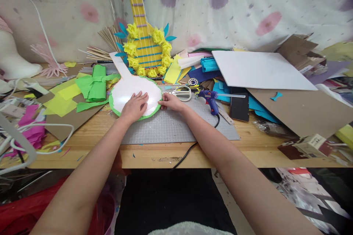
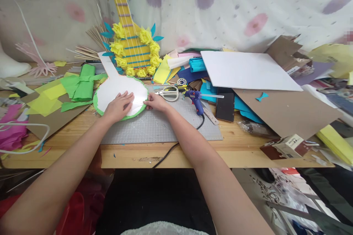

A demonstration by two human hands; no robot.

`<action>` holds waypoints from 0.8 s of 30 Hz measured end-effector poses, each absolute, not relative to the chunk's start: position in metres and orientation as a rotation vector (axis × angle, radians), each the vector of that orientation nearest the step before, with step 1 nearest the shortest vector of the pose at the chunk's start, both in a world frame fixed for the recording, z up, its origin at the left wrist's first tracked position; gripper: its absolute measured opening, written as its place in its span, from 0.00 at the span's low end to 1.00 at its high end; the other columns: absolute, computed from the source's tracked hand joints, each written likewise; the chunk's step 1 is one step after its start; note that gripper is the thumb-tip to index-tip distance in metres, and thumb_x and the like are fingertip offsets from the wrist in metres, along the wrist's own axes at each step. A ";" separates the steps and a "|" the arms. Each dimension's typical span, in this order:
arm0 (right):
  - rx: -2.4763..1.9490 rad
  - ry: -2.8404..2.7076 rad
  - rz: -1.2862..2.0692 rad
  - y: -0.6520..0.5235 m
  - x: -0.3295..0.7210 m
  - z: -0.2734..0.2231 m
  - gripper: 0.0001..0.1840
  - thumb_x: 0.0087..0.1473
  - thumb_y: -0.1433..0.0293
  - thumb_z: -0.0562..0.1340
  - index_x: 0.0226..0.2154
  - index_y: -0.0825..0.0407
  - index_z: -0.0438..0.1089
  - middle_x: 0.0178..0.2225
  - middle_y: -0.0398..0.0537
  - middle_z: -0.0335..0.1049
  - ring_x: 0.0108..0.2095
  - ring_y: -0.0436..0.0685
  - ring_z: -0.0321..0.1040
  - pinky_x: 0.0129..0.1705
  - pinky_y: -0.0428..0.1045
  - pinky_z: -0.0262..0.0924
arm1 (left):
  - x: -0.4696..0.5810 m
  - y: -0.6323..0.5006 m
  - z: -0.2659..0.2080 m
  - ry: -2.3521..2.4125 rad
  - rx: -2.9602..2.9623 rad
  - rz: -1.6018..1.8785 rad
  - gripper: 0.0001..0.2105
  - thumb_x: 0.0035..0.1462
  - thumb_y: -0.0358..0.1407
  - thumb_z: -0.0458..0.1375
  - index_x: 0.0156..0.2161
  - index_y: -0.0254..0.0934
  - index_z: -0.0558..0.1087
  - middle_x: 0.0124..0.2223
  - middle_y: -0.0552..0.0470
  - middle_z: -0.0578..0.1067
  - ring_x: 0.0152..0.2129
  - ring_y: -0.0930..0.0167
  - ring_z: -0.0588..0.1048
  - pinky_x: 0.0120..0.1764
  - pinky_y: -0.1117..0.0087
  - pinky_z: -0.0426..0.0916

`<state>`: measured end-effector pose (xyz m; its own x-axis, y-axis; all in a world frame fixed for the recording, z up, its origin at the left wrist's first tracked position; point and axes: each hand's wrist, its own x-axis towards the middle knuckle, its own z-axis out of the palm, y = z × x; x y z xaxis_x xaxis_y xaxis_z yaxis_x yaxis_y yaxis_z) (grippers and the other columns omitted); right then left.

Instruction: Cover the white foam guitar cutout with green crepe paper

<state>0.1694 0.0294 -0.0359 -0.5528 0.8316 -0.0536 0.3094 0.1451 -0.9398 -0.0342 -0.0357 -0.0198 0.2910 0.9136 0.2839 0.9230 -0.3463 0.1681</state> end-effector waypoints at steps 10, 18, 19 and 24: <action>-1.159 -1.965 1.305 0.027 0.165 -0.033 0.17 0.57 0.56 0.56 0.28 0.48 0.51 0.18 0.37 0.68 0.20 0.49 0.65 0.27 0.45 0.57 | -0.035 -0.037 -0.018 -1.795 -2.505 -0.511 0.22 0.59 0.37 0.44 0.56 0.38 0.68 0.61 0.51 0.65 0.62 0.64 0.58 0.63 0.55 0.51; -1.493 -1.850 0.940 0.032 0.158 -0.032 0.19 0.53 0.51 0.59 0.29 0.49 0.57 0.21 0.39 0.68 0.25 0.51 0.66 0.30 0.47 0.58 | -0.033 -0.040 -0.019 -1.761 -2.467 -0.535 0.23 0.59 0.36 0.43 0.57 0.34 0.67 0.61 0.46 0.65 0.62 0.62 0.57 0.63 0.53 0.51; -1.526 -1.777 0.951 0.033 0.156 -0.030 0.20 0.53 0.50 0.58 0.31 0.49 0.58 0.24 0.42 0.69 0.26 0.52 0.66 0.29 0.47 0.59 | -0.032 -0.041 -0.019 -1.750 -2.455 -0.550 0.23 0.60 0.36 0.43 0.57 0.34 0.67 0.61 0.46 0.65 0.62 0.62 0.57 0.63 0.53 0.51; -1.313 -1.504 1.467 0.033 0.145 -0.016 0.14 0.57 0.60 0.56 0.40 0.53 0.63 0.39 0.49 0.70 0.31 0.50 0.68 0.27 0.45 0.63 | -0.032 -0.049 -0.021 -1.705 -2.404 -0.593 0.23 0.61 0.36 0.41 0.57 0.34 0.66 0.62 0.46 0.64 0.63 0.63 0.56 0.63 0.54 0.50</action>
